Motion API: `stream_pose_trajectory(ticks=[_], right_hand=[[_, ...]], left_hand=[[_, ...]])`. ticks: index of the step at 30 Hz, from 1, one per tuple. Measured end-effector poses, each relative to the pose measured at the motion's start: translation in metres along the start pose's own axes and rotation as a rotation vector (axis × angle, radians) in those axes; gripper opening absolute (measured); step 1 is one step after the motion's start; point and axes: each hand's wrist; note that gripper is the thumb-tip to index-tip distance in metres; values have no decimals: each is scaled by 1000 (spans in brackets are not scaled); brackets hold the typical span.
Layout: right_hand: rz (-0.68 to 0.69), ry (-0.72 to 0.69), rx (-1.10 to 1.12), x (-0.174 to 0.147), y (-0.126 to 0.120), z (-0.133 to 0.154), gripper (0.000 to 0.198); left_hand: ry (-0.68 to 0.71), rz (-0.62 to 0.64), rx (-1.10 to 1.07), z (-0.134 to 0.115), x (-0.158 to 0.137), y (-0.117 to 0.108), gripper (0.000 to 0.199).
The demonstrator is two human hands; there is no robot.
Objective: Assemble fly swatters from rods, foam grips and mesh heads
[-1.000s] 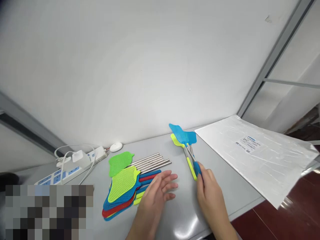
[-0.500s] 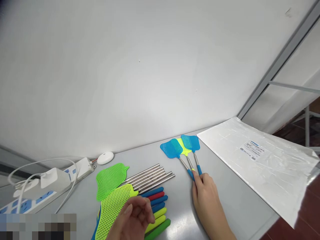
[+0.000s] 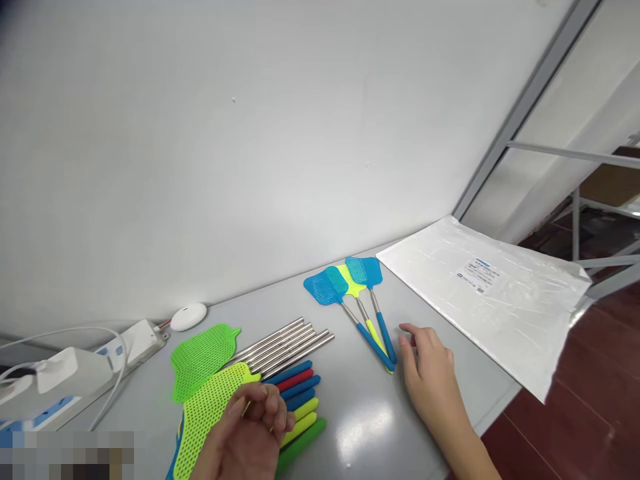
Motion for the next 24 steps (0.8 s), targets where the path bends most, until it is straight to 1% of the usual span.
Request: stream_pose_trajectory(ticks=[1,3,4,6,7,9,11,12,14,17,21,24], right_hand=[[28,19,31,-1,-1,-5,32],[83,8,64,-4,-2,-10,31],[101,-18,66,-6,-2,-12,31],[114,-88,52,-10,0,-12,29],[113,-119,43,-11,0,-12,29],[116,-168,32,-13,0,-11,28],[119,-206,31,-13,-1,-10,28],[119,-220,31,-13,-2,-10,28],[112,-238,34,-11,-4,-11,28],[92,-258,33,-9,-5,-13,29],[58,-320,-1,-7,-1,-15,36],[54,-336,-11,-7,3,-16,37]], left_hand=[[28,6,36,2,-1,1,17],[93,28,161,10,-2,1,21],[125,40,270,15,-3,1,23],[199,91,578,30,-5,-1,24],[250,146,757,40,-5,-2,23],[379,314,1106,60,-4,-3,25],[492,483,1408,80,-1,-1,38],[516,540,1540,89,1,1,45],[493,590,1742,101,8,8,53],[432,577,1867,105,20,19,53],[447,540,1899,101,32,25,32],[453,524,1897,102,36,24,26]])
Point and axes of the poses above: each hand's wrist, its own x-axis towards the middle knuckle, its own y-axis out of the palm, z = x × y, and after that the axes turned 14 degrees about -x, right-handed
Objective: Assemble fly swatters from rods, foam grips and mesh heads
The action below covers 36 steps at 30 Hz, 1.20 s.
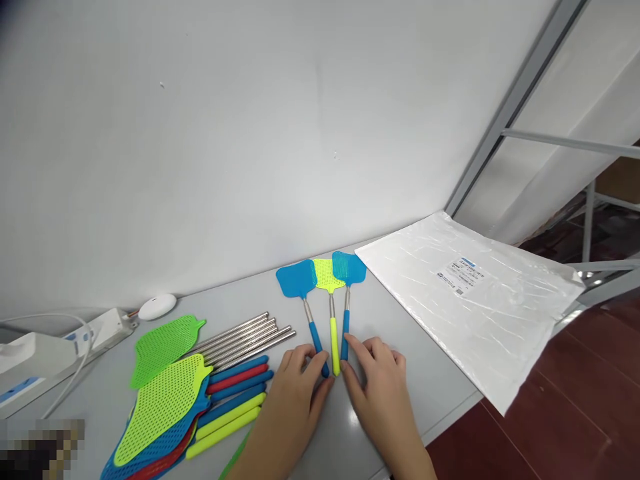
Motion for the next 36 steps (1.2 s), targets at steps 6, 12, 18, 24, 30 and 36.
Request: stream_pose_trajectory(ticks=[6,12,18,24,30,36], right_hand=[[-15,11,19,2,2,0,30],[-30,25,14,6,2,1,26],[-38,14,-4,7,7,0,24],[-93,-19,-66,6,7,5,26],[-136,-35,-79,5,9,7,26],[-266,-22,-35,-3,6,8,32]], left_hand=[[0,25,-26,-5,8,5,30],[-12,22,-55,-8,11,4,27],[43,-13,-3,-2,8,9,19],[136,-83,114,0,5,11,12],[197,-116,149,2,-2,12,17],[303,-131,175,-10,-27,2,25]])
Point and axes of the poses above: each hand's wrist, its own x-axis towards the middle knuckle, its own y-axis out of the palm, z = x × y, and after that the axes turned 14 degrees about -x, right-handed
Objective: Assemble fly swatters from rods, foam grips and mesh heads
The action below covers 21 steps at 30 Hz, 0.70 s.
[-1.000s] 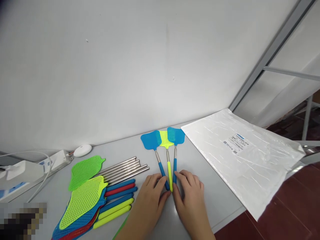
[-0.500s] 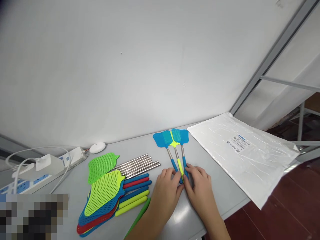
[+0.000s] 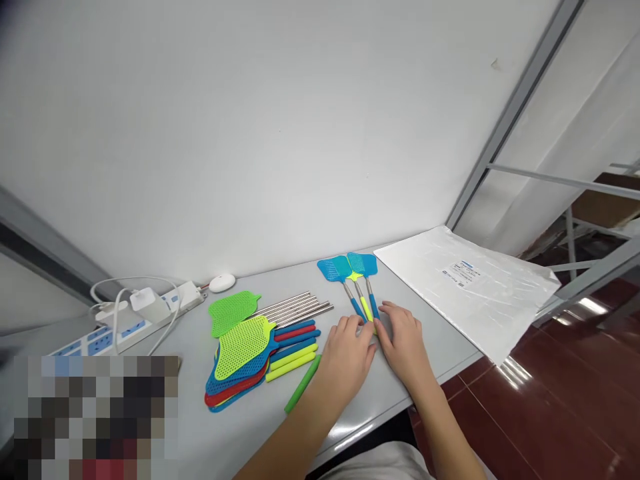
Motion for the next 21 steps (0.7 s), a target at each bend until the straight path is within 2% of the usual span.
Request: stream_pose_trajectory(ticks=[5,8,10,12,15,16,21], right_hand=[[-108,-6,92,-15,-8,4,26],[-133,-37,183,-18,-10,17,21],[-90,-122,240,-10,-13,32,18],[30,-293,245,8,-15,52,19],[278,-610,74,49,-11,88,24],[317,-679,64,65,-7,100,24],[404,-841,24,128,37,149,22]], left_hand=[[85,29,3,-15,-43,-19,7],[26,-25,8,-4,-78,-33,14],[-51,-98,28,9,-100,-43,19],[-147,-160,37,20,-116,-51,17],[-302,-205,13,28,-130,-57,16],[-340,-208,0,28,-132,-58,17],[-395,-194,-30,27,-136,-53,10]])
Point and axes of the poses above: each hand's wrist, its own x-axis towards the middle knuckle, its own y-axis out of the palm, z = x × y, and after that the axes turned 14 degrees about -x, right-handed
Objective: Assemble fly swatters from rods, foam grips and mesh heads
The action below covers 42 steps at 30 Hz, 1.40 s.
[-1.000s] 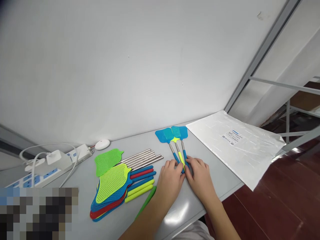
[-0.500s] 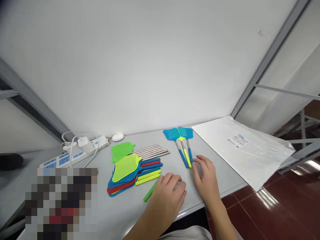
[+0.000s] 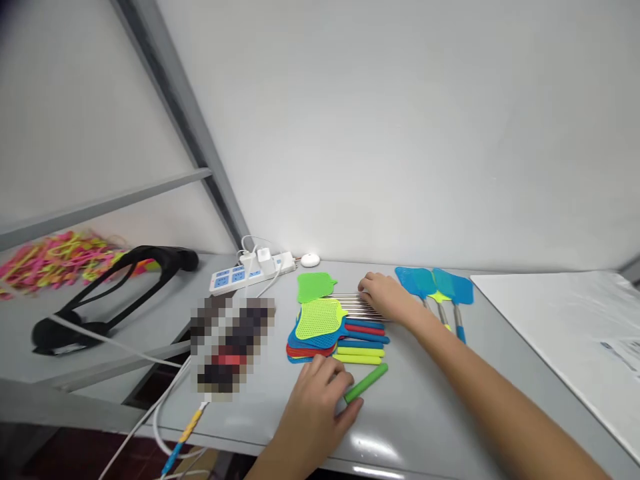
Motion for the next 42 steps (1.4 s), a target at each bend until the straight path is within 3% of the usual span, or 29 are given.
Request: stream_pose_trajectory(ticks=[4,10,14,19,21,23,25,26,29,33,39,42], right_hand=[[95,-103,4,37,16,-12,19],[174,-177,17,46,18,-19,12],[172,-81,42,40,6,-34,4],[54,158,114,11,-32,-56,11],[-15,233,181,-11,-48,-44,9],[-98,278,339,-37,-61,-15,5],[-282,363,1032,-62,-71,27,4],[-288,359,1324,-73,-74,48,3],[-207,295,1792,-94,-78,99,5],[-152,197,1896,-91,-74,125,14],[57,51,1795,-79,-59,127,12],[90,20,1708,-83,-56,123,12]], left_hand=[[77,-41,-5,7,-4,5,6],[241,-288,-219,18,-5,4,14],[193,-338,-467,18,-7,-4,16],[149,-308,-542,13,-12,-9,10],[113,-265,-522,11,-12,-8,8],[103,-245,-485,10,-11,-8,7],[115,-243,-448,8,-10,-8,8],[123,-240,-431,8,-9,-9,9],[141,-203,-367,6,-8,-10,8],[191,-164,-307,6,-8,-8,8],[209,-156,-308,10,-8,-5,8],[200,-135,-317,10,-7,-5,6]])
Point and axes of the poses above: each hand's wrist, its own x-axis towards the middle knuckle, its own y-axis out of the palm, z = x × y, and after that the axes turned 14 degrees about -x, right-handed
